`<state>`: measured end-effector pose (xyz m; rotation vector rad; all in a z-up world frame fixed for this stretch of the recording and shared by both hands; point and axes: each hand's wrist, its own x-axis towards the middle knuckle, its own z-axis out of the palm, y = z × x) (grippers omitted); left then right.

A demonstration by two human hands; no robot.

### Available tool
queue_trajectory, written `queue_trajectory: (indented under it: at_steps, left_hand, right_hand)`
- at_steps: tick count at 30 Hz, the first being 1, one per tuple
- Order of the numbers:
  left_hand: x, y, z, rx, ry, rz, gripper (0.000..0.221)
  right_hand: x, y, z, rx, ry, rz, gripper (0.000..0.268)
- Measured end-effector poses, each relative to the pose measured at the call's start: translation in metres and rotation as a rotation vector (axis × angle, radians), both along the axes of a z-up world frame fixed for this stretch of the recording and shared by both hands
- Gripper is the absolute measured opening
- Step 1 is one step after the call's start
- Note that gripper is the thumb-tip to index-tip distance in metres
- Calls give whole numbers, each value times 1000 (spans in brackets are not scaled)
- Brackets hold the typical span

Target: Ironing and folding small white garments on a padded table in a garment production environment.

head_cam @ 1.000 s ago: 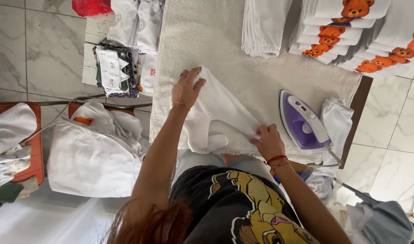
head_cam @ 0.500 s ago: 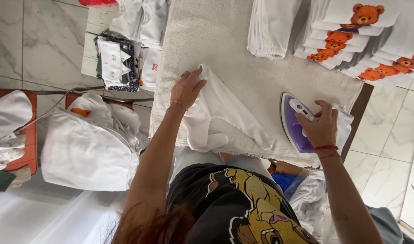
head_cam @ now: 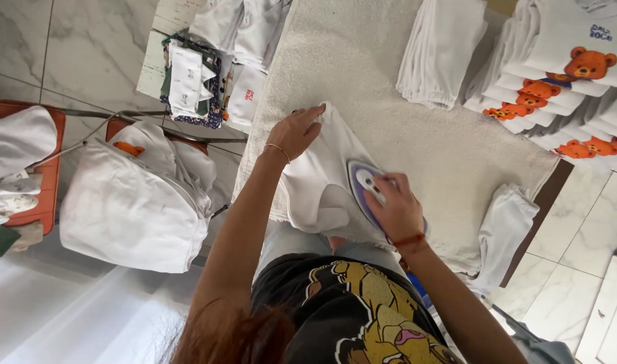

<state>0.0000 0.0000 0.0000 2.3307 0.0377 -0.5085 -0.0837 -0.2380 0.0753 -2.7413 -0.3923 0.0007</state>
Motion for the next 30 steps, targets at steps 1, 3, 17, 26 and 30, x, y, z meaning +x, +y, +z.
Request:
queue_trajectory:
  at_steps: [1,3,17,26,30]
  left_hand:
    - [2,5,11,-2,2,4,35]
    - [9,11,35,51,85,-34,37]
    - [-105,13,36,-210,144,873,54]
    - [-146,-22,28,-289,101,1194,33]
    - [-157,-25,31,-256,-17,1212,25]
  right_hand:
    - [15,16,-3,-2,2,4,22]
    - [49,45,-8,42,-8,-45,27]
    - [-29,-34,8,30,116,-133,30]
    - [39,28,0,8,97,167,29]
    - [80,71,5,96,161,181,28]
